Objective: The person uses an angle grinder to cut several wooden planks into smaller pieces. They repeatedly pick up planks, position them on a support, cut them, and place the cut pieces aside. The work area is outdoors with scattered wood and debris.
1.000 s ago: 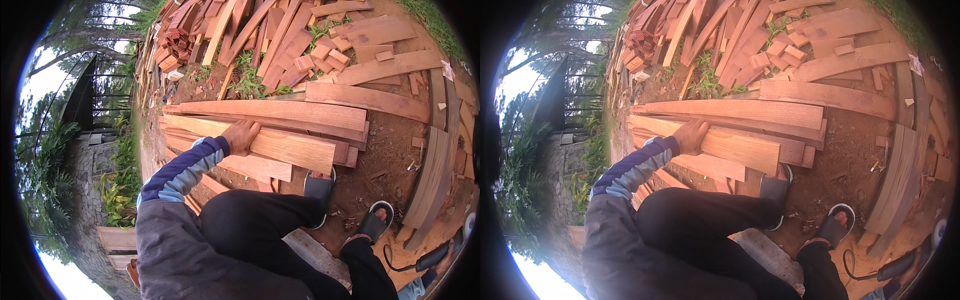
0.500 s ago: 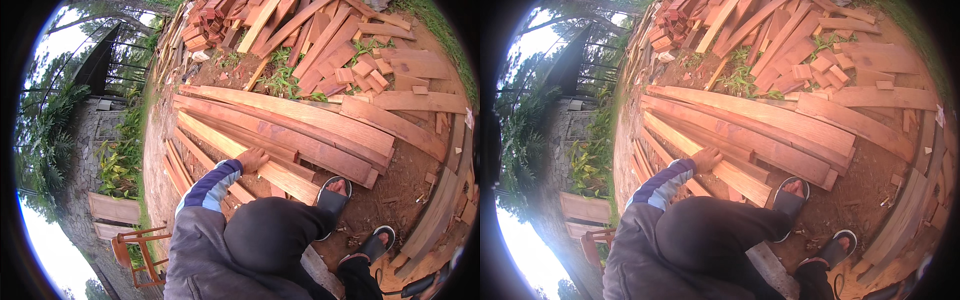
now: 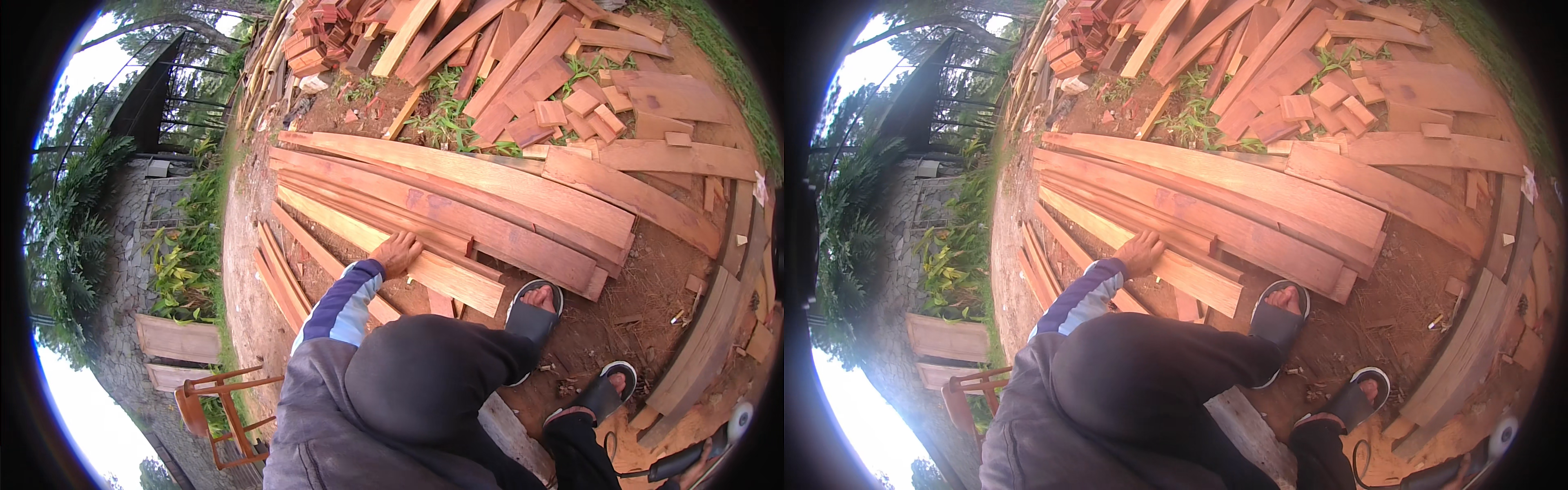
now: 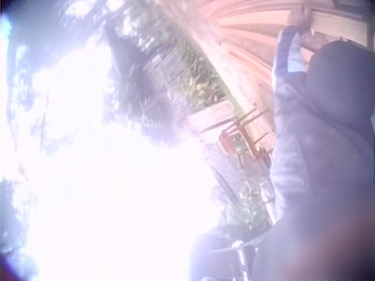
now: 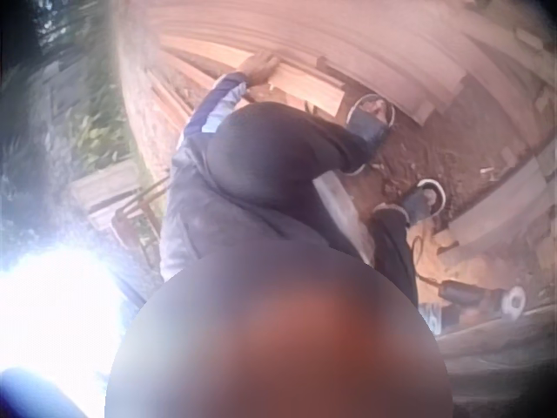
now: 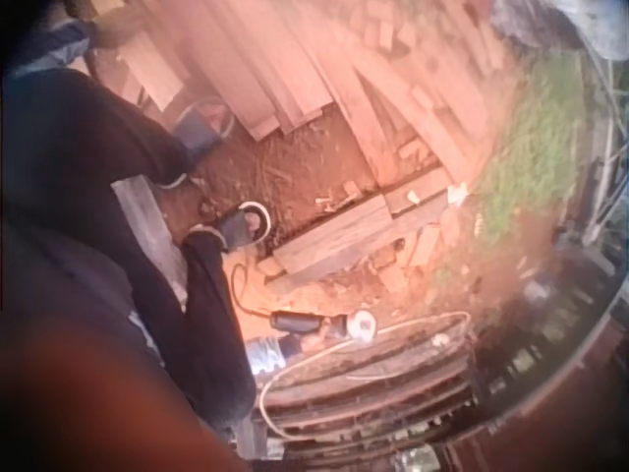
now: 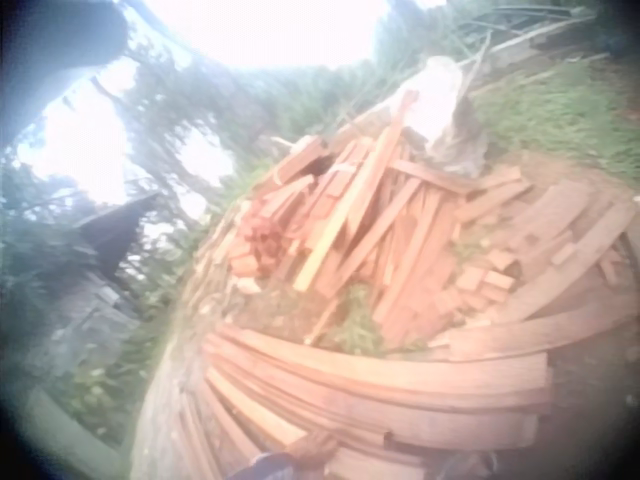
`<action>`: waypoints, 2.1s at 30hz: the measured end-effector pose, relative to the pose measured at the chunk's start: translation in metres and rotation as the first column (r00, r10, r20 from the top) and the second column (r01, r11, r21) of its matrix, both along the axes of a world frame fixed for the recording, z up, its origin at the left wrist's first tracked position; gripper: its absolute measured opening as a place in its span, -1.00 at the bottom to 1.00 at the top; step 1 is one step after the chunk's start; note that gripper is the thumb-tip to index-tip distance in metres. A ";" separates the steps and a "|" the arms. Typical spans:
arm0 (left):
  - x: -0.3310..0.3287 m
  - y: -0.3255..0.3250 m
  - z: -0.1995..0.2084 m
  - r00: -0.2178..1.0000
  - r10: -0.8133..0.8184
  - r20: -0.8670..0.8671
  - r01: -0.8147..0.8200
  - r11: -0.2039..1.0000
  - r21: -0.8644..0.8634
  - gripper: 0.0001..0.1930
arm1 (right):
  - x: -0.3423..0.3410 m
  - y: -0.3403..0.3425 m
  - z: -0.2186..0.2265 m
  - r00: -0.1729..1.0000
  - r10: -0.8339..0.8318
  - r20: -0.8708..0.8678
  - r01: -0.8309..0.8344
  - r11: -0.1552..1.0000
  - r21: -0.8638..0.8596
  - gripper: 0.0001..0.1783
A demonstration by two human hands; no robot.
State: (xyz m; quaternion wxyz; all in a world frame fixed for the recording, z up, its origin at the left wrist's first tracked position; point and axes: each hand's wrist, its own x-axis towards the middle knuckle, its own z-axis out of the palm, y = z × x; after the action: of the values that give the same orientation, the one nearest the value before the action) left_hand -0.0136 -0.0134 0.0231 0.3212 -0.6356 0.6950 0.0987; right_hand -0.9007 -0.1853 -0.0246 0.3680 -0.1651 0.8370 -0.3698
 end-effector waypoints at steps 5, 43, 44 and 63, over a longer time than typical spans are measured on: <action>0.001 0.002 0.010 0.999 -0.046 -0.026 0.048 0.997 0.060 -0.25 | 0.005 0.007 0.013 1.000 -0.010 0.004 0.010 0.999 -0.050 -0.53; 0.002 -0.208 -0.044 0.978 0.117 -0.176 -0.121 0.992 -0.016 -0.04 | 0.026 0.016 0.038 1.000 0.025 0.007 -0.025 0.996 -0.088 -0.56; 0.011 -0.196 -0.050 0.982 0.102 -0.162 -0.108 0.994 -0.030 -0.04 | 0.037 0.011 0.047 0.999 0.046 0.010 -0.045 0.995 -0.088 -0.57; -0.161 -0.265 0.013 0.924 0.012 -0.383 0.012 0.998 0.061 -0.18 | 0.089 -0.002 0.106 0.995 -0.082 0.051 0.088 0.987 -0.135 -0.60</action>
State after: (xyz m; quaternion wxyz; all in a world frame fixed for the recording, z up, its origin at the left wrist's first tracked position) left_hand -0.1747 -0.2785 0.0356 0.1987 -0.5940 0.7409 0.2424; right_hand -0.8119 -0.1877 0.0810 0.3585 -0.1457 0.8072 -0.4457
